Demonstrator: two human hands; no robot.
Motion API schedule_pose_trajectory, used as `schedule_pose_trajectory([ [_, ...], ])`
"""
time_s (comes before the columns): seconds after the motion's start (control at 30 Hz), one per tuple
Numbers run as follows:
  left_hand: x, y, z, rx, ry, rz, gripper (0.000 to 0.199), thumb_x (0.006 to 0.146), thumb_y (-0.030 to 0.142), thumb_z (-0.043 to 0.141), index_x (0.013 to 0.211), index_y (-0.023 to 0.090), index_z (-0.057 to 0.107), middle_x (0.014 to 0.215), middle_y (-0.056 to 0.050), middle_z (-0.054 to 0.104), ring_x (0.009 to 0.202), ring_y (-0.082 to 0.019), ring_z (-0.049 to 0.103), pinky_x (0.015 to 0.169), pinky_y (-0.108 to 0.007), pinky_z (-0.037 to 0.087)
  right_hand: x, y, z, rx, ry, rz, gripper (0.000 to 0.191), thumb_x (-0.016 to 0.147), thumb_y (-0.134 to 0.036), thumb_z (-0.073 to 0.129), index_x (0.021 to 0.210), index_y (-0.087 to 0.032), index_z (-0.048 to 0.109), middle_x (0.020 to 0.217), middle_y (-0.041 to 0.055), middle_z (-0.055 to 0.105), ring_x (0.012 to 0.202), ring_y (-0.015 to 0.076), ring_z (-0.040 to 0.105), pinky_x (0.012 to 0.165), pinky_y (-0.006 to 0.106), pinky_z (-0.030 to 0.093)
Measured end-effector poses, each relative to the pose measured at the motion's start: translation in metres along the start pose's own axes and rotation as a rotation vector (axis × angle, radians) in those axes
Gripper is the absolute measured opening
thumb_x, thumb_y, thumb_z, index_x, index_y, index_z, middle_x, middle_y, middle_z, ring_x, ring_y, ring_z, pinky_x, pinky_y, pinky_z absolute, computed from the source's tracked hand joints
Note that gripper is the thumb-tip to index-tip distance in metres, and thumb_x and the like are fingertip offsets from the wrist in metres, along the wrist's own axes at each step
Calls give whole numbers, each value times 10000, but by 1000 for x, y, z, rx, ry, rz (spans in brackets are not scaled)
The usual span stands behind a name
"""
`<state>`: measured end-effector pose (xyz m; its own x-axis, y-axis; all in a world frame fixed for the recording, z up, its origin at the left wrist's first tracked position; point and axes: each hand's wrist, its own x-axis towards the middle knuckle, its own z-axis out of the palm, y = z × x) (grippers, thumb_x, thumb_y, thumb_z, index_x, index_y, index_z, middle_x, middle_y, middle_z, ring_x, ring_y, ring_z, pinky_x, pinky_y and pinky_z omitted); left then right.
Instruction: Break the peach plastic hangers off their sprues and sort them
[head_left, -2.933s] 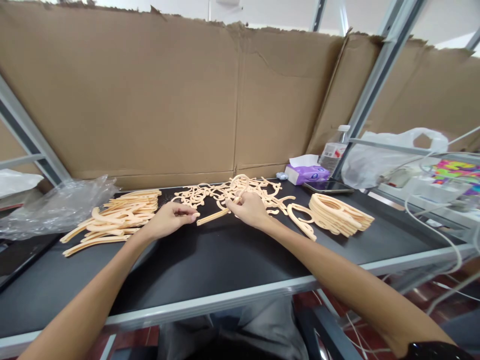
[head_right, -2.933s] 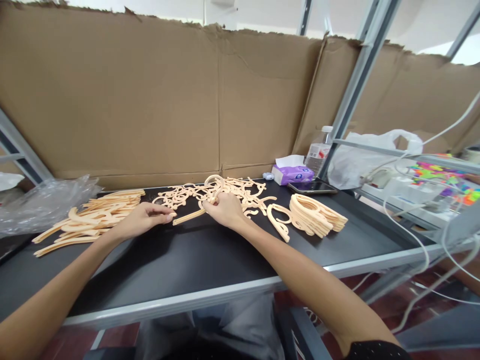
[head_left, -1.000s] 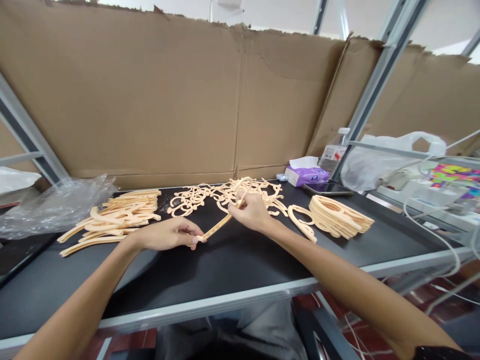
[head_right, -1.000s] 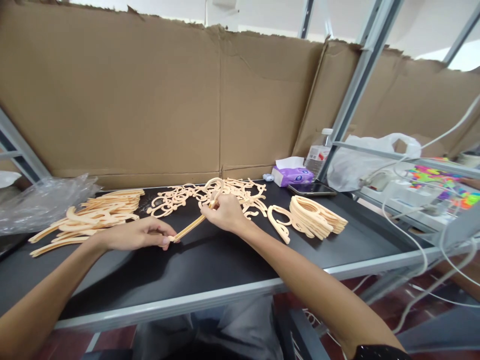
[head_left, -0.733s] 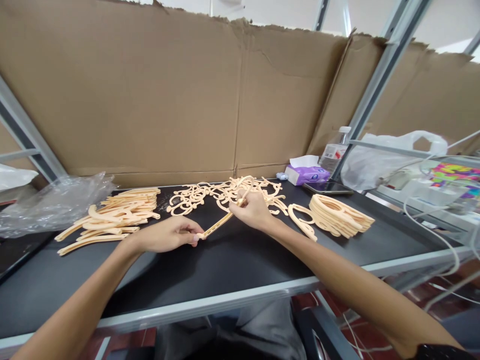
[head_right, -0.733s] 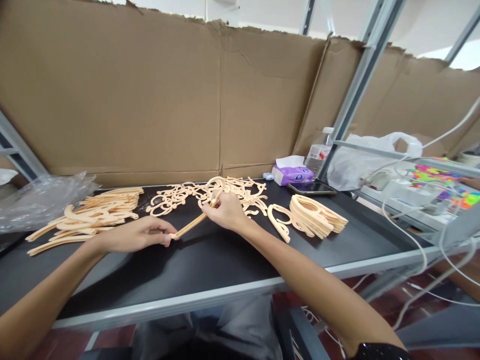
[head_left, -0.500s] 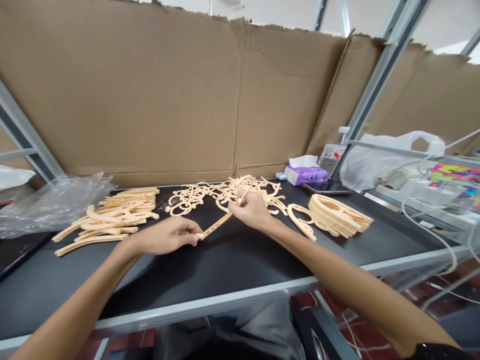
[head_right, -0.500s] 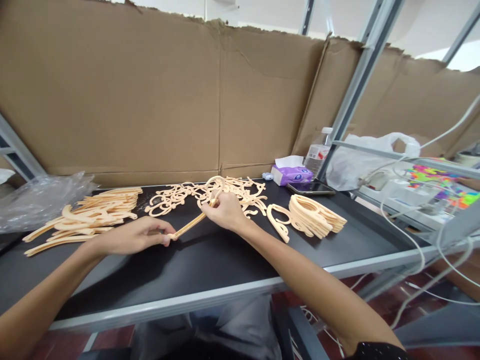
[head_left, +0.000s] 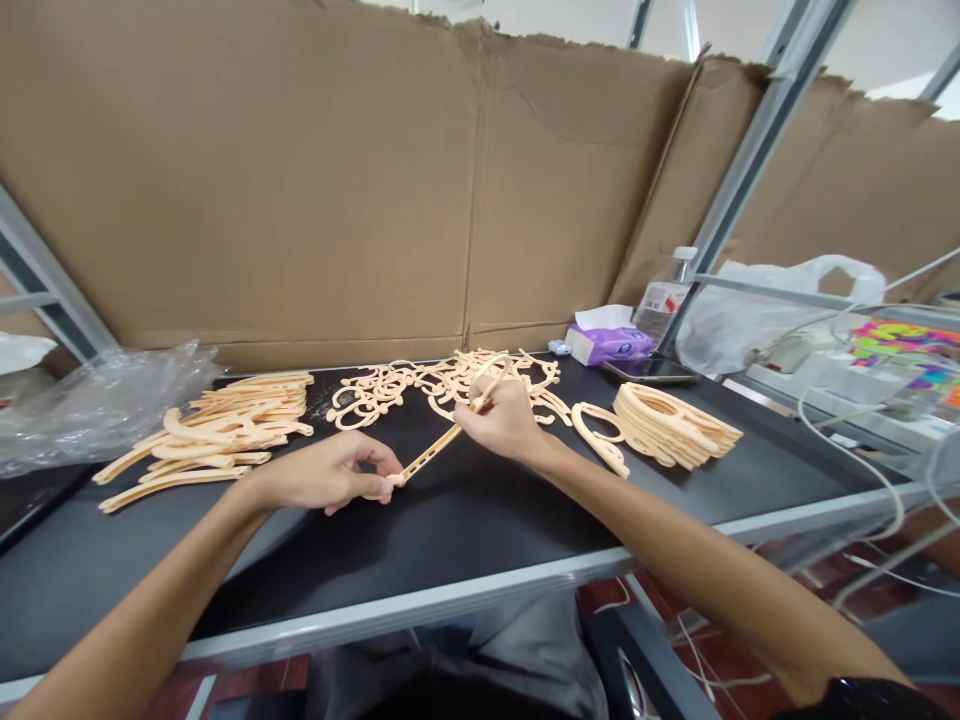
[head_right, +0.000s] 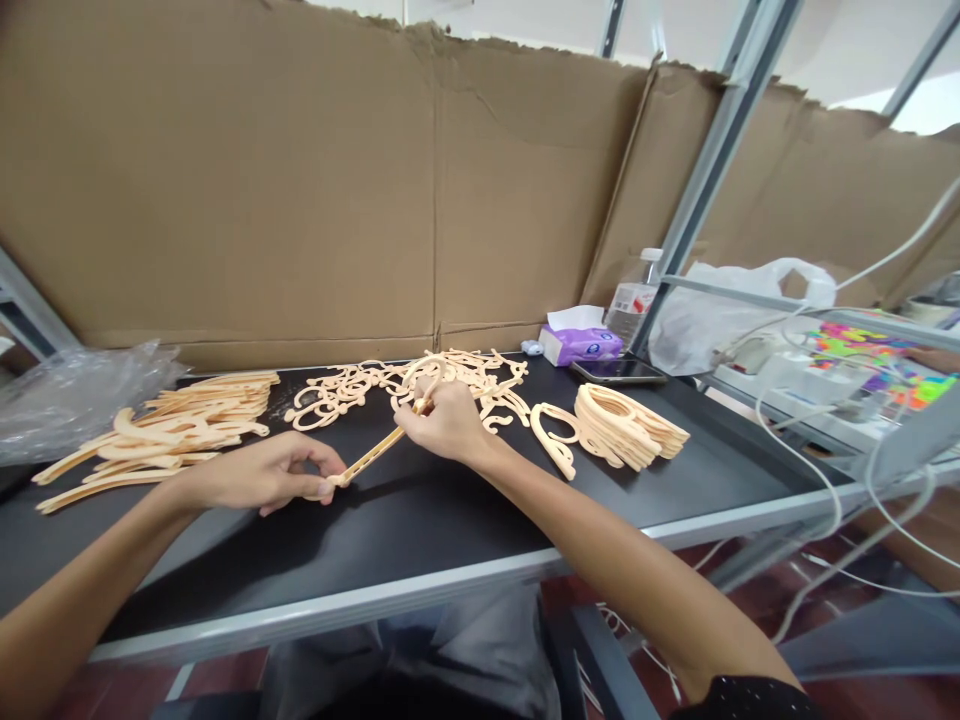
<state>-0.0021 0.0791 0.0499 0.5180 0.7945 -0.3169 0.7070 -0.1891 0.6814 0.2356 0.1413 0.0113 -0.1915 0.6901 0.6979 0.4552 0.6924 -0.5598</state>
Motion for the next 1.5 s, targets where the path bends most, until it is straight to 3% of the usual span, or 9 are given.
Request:
schedule_pose_trajectory([
  [0.37,2,1,1,66,112,-12,382,811,475,600,977,147,705,834,-39,708,501,-90,491,396,-188,399,5,1,2,-52,-21,21,276,680,-293,536,541,-221,309,448,-62,350,438,84,324,487,247,253],
  [0.57,6,0,-1,-34,64,29,419,792,501,638,1009,151,716,858,-60,709,660,-141,563,458,-188,437,7,1,-3,-59,-57,51,279,684,-299,555,542,-220,328,459,-56,377,466,94,347,520,254,288],
  [0.77,5,-2,-3,-171,-5,75,470,807,551,642,1031,143,706,830,-56,678,611,-128,536,458,-210,466,8,-1,-5,-48,3,61,280,671,-311,560,535,-223,331,467,-47,405,474,102,366,531,264,295],
  [1.03,5,2,-7,-136,86,143,536,885,598,506,719,120,680,715,-49,636,502,-70,381,449,-201,330,12,3,-8,-58,55,108,318,700,-313,554,522,-220,307,449,-51,391,463,94,360,524,267,278],
  [1.13,6,2,-7,-144,103,136,539,879,602,513,676,122,647,635,-14,575,485,-61,312,453,-207,268,13,2,-8,11,-28,176,339,722,-335,583,522,-214,338,444,-55,400,455,90,379,503,256,276],
  [1.27,6,0,-8,-102,129,124,543,876,616,502,733,122,675,611,-3,543,516,-81,335,487,-221,269,14,4,-10,177,-216,291,349,709,-406,653,561,-207,407,445,-66,431,423,83,392,452,235,258],
  [1.5,4,2,-8,-50,156,53,594,871,670,452,667,133,602,973,-97,726,547,-86,386,502,-241,301,15,6,-11,246,-298,306,362,699,-414,680,530,-195,446,435,-60,434,411,74,383,432,225,229],
])
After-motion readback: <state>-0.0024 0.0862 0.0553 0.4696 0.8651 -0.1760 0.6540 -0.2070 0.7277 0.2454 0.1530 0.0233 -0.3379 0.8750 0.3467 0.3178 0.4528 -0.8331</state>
